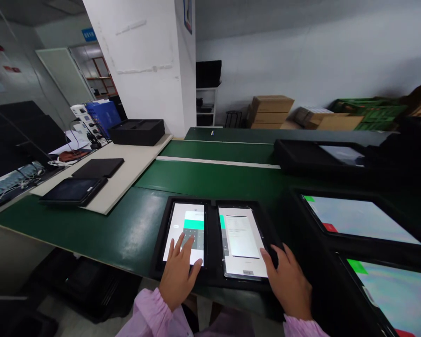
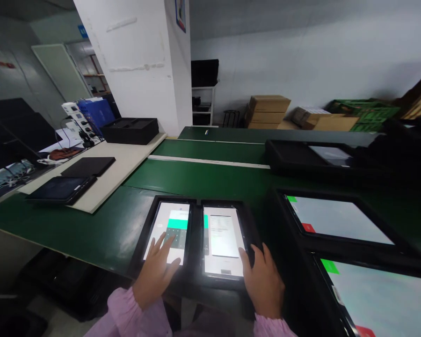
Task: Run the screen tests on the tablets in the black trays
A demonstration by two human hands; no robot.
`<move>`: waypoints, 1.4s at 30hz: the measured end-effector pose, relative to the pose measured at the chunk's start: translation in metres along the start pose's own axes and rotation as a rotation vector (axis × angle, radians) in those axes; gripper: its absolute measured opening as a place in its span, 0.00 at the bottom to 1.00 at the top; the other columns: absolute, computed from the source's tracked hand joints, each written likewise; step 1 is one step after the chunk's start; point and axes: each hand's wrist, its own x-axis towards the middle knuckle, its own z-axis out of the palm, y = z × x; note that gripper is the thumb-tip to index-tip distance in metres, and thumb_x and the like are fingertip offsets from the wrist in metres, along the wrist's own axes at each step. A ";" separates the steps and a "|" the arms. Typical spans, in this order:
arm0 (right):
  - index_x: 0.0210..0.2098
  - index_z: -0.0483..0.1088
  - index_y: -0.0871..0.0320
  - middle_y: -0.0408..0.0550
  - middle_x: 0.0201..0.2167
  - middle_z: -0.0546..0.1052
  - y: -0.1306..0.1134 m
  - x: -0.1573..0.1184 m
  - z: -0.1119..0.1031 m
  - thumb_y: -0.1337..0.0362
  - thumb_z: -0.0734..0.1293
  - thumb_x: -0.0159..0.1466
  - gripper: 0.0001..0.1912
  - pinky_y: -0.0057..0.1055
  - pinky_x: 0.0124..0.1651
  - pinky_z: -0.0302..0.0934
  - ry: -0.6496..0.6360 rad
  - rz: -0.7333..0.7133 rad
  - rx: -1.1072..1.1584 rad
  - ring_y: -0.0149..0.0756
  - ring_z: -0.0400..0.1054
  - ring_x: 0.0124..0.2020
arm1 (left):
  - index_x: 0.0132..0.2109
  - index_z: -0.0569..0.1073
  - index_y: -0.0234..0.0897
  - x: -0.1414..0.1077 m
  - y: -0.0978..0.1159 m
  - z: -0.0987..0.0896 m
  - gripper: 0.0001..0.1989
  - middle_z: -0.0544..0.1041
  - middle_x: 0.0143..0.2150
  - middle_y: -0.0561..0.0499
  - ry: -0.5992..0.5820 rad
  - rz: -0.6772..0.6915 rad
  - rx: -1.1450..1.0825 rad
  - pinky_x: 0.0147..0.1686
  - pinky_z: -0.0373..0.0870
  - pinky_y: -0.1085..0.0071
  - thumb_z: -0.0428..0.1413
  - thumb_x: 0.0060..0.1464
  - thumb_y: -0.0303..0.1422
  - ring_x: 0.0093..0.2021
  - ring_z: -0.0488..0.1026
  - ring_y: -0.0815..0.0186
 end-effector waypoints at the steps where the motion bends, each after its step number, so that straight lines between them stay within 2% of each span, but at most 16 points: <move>1: 0.59 0.66 0.59 0.53 0.68 0.57 -0.001 0.000 -0.001 0.39 0.44 0.65 0.40 0.48 0.55 0.63 0.002 0.001 0.001 0.53 0.61 0.61 | 0.70 0.50 0.41 0.002 -0.002 0.000 0.28 0.61 0.68 0.45 0.004 0.006 0.007 0.69 0.45 0.43 0.46 0.65 0.37 0.72 0.45 0.55; 4: 0.59 0.66 0.59 0.53 0.68 0.57 -0.002 -0.001 -0.002 0.40 0.43 0.66 0.39 0.48 0.55 0.63 0.011 0.007 -0.001 0.53 0.60 0.62 | 0.67 0.56 0.39 0.007 -0.007 0.000 0.25 0.66 0.65 0.44 0.005 0.031 0.035 0.69 0.45 0.43 0.46 0.66 0.36 0.71 0.49 0.55; 9: 0.58 0.66 0.59 0.53 0.68 0.58 0.000 0.001 0.002 0.41 0.45 0.66 0.37 0.47 0.55 0.63 0.026 -0.004 0.001 0.52 0.61 0.62 | 0.65 0.60 0.37 0.010 -0.010 0.001 0.22 0.68 0.63 0.44 0.050 0.037 0.076 0.69 0.44 0.44 0.44 0.66 0.36 0.70 0.51 0.56; 13: 0.58 0.66 0.59 0.54 0.67 0.58 0.002 0.002 0.004 0.41 0.46 0.67 0.37 0.47 0.55 0.63 0.041 -0.017 0.024 0.52 0.60 0.62 | 0.65 0.59 0.38 0.008 -0.007 -0.001 0.23 0.67 0.64 0.44 0.050 0.024 0.029 0.69 0.45 0.44 0.45 0.66 0.36 0.70 0.52 0.55; 16: 0.58 0.67 0.60 0.55 0.67 0.58 0.001 0.001 0.003 0.41 0.46 0.66 0.37 0.48 0.55 0.63 0.040 -0.018 0.037 0.53 0.60 0.62 | 0.65 0.58 0.41 0.008 -0.012 -0.011 0.22 0.66 0.65 0.45 0.075 -0.005 -0.050 0.69 0.45 0.43 0.45 0.66 0.36 0.70 0.53 0.56; 18: 0.57 0.67 0.60 0.55 0.67 0.58 -0.001 0.000 0.001 0.41 0.46 0.66 0.38 0.49 0.54 0.63 0.037 -0.014 0.041 0.54 0.61 0.61 | 0.65 0.58 0.40 0.009 -0.024 -0.020 0.23 0.65 0.65 0.44 0.159 -0.050 -0.091 0.68 0.48 0.43 0.45 0.66 0.37 0.69 0.54 0.55; 21: 0.57 0.67 0.60 0.55 0.66 0.59 0.001 0.000 0.000 0.41 0.46 0.65 0.38 0.50 0.54 0.63 0.035 -0.003 0.058 0.54 0.61 0.61 | 0.65 0.57 0.33 0.011 -0.053 -0.029 0.27 0.63 0.66 0.37 0.267 -0.230 -0.161 0.65 0.56 0.45 0.47 0.64 0.40 0.67 0.57 0.52; 23: 0.58 0.66 0.59 0.54 0.66 0.60 0.005 0.003 0.001 0.41 0.46 0.65 0.37 0.51 0.54 0.63 0.028 0.014 0.081 0.53 0.60 0.62 | 0.65 0.58 0.30 0.007 -0.073 -0.029 0.29 0.64 0.65 0.34 0.233 -0.360 -0.258 0.62 0.61 0.45 0.47 0.63 0.42 0.65 0.62 0.50; 25: 0.58 0.66 0.59 0.55 0.66 0.60 0.010 0.008 0.002 0.40 0.47 0.65 0.38 0.50 0.56 0.62 0.034 0.013 0.112 0.53 0.60 0.62 | 0.64 0.60 0.30 0.000 -0.087 -0.026 0.28 0.66 0.63 0.35 0.190 -0.418 -0.356 0.61 0.63 0.47 0.47 0.63 0.42 0.62 0.65 0.51; 27: 0.56 0.68 0.64 0.61 0.65 0.61 0.010 0.011 0.003 0.39 0.48 0.64 0.40 0.50 0.60 0.58 0.121 -0.047 0.149 0.54 0.59 0.62 | 0.64 0.61 0.32 -0.009 -0.094 -0.022 0.26 0.67 0.63 0.38 0.181 -0.415 -0.411 0.62 0.64 0.49 0.47 0.63 0.41 0.62 0.66 0.54; 29: 0.53 0.69 0.69 0.66 0.62 0.64 0.002 0.010 0.005 0.40 0.49 0.65 0.40 0.50 0.64 0.53 0.255 -0.173 0.208 0.55 0.58 0.63 | 0.64 0.60 0.34 -0.014 -0.096 -0.020 0.26 0.69 0.61 0.39 0.193 -0.414 -0.425 0.59 0.67 0.51 0.48 0.62 0.39 0.59 0.69 0.54; 31: 0.52 0.69 0.68 0.66 0.58 0.68 -0.019 0.003 0.009 0.44 0.52 0.67 0.34 0.50 0.64 0.53 0.305 -0.317 0.303 0.52 0.61 0.61 | 0.64 0.59 0.35 -0.011 -0.094 -0.021 0.26 0.70 0.59 0.39 0.227 -0.373 -0.381 0.56 0.70 0.51 0.50 0.60 0.37 0.57 0.71 0.54; 34: 0.54 0.67 0.61 0.59 0.54 0.73 -0.066 -0.010 0.022 0.54 0.54 0.69 0.23 0.48 0.61 0.60 0.169 -0.504 0.444 0.45 0.66 0.57 | 0.62 0.61 0.36 0.013 -0.089 -0.025 0.24 0.70 0.59 0.41 0.257 -0.132 -0.245 0.58 0.67 0.50 0.50 0.59 0.32 0.58 0.68 0.54; 36: 0.55 0.67 0.59 0.56 0.54 0.73 -0.099 -0.015 0.034 0.59 0.54 0.69 0.20 0.48 0.60 0.62 0.091 -0.604 0.482 0.43 0.67 0.56 | 0.59 0.64 0.39 0.037 -0.084 -0.026 0.22 0.72 0.57 0.43 0.160 0.071 -0.193 0.60 0.65 0.51 0.49 0.58 0.28 0.59 0.67 0.55; 38: 0.55 0.66 0.58 0.55 0.52 0.74 -0.125 -0.014 0.047 0.63 0.54 0.69 0.19 0.48 0.58 0.64 0.080 -0.662 0.487 0.43 0.68 0.55 | 0.57 0.65 0.40 0.059 -0.079 -0.025 0.21 0.74 0.54 0.46 0.044 0.205 -0.176 0.60 0.64 0.51 0.48 0.57 0.25 0.56 0.69 0.56; 42: 0.54 0.66 0.58 0.55 0.49 0.75 -0.144 -0.005 0.070 0.68 0.54 0.67 0.19 0.48 0.54 0.67 0.172 -0.674 0.445 0.43 0.69 0.51 | 0.54 0.66 0.39 0.083 -0.075 -0.019 0.20 0.74 0.50 0.47 -0.005 0.295 -0.182 0.63 0.60 0.50 0.48 0.54 0.23 0.54 0.69 0.58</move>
